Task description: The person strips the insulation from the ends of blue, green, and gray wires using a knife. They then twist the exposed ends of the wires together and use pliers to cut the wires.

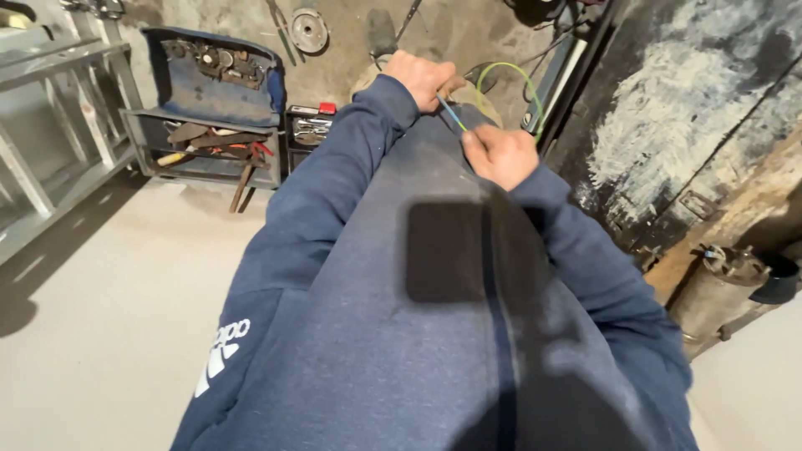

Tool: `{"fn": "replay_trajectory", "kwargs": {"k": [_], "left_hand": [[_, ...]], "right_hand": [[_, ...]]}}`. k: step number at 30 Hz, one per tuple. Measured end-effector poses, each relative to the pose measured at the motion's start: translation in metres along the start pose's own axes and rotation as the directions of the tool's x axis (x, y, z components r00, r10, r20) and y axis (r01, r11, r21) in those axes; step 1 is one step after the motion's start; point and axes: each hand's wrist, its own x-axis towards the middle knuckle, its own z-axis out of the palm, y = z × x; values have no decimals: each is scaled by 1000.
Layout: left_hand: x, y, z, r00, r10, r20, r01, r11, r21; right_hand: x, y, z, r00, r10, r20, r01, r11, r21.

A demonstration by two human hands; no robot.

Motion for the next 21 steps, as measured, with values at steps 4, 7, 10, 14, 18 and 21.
{"fn": "replay_trajectory", "kwargs": {"k": [4,7,10,14,18,21], "left_hand": [[-6,-4,5,1000,-13,-12,14,1000,21],[-11,-11,-2,999,-30,-41,31,999,11],[-26,-37,21,993,-107,-46,108,994,32],[-47,-67,18,988,-155,-23,157,985,68],[-57,-121,9,990,-129,-58,137,979,153],[-68,-172,-9,979,-200,-43,205,948,242]], "right_hand": [[-30,12,-17,997,-52,65,54,998,-27],[-59,3,-40,994,-68,91,71,997,-35],[-82,-40,-79,969,197,150,-220,962,161],[-116,-56,-116,984,67,166,-68,998,0],[-141,-79,-151,984,-63,169,99,972,-212],[-151,-109,-181,985,-12,169,63,953,-298]]}}
